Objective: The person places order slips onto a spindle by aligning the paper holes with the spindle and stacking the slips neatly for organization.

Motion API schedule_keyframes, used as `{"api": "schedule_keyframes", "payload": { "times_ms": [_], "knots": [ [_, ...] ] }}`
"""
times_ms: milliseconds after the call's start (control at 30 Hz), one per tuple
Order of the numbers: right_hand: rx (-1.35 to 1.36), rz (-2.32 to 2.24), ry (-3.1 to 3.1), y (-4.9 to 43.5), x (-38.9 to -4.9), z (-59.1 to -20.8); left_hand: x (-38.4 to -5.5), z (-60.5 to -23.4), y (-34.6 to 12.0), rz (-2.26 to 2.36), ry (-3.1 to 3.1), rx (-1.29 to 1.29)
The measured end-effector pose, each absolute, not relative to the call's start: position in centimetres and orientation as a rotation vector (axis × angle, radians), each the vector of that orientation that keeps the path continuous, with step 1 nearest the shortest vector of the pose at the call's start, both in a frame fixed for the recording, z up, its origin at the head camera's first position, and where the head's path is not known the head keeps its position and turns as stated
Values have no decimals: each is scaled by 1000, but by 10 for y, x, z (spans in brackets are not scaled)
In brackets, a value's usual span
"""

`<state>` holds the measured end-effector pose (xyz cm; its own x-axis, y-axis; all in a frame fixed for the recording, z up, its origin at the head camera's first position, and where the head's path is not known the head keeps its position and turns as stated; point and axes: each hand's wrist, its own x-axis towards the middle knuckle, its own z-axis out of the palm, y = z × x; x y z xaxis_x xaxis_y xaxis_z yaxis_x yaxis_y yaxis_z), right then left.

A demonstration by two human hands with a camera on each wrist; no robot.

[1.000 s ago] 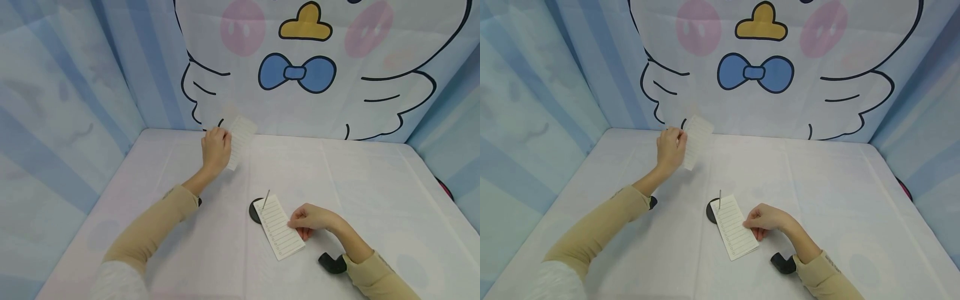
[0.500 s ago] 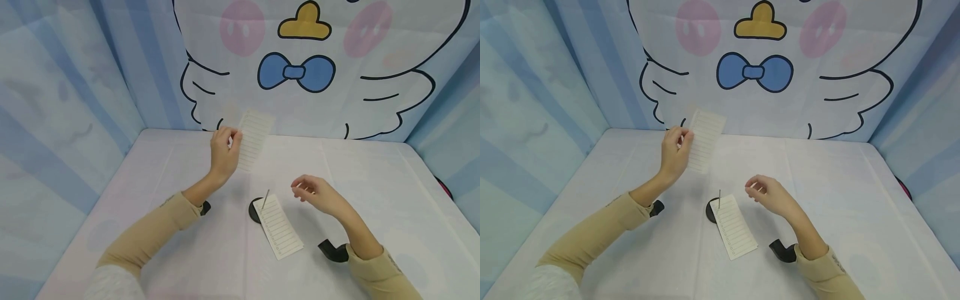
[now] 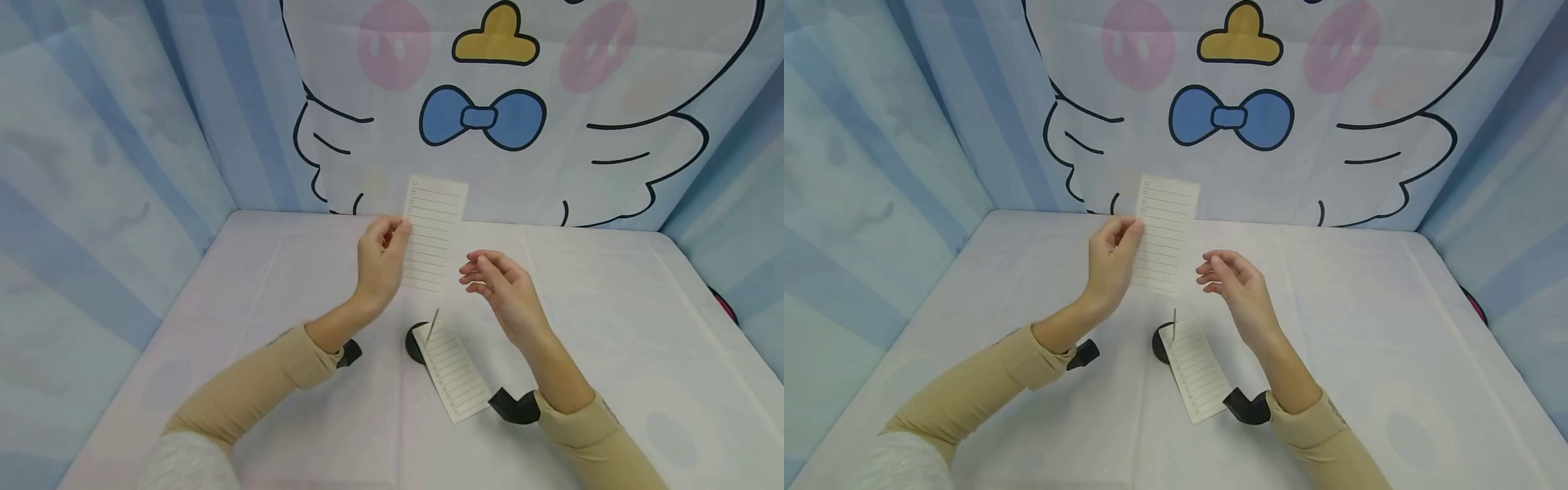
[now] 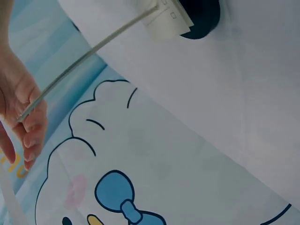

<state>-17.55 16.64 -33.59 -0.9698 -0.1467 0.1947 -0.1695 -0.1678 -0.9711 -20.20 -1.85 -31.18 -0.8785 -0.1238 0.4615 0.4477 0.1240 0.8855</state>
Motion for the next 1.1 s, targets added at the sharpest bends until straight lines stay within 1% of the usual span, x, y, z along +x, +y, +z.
{"api": "schedule_keyframes", "payload": {
  "times_ms": [100,267,400,600,833,1100],
  "knots": [
    [360,2496,-1909,158,-175,-333,-198,-311,-16,-1899,-1976,-271],
    [296,2568,-1836,145,-172,-330,-192,-310,-13,-1980,-1972,-227],
    [212,2541,-1824,137,-173,-329,-189,-311,-11,-1990,-1969,-212],
    [97,2368,-1881,131,-173,-331,-187,-316,-9,-1992,-1991,-210],
    [121,2232,-1934,135,-172,-331,-191,-321,-14,-2050,-2042,-259],
    [205,2147,-2087,149,-168,-331,-207,-312,-25,-2147,-2102,-315]
  ]
}}
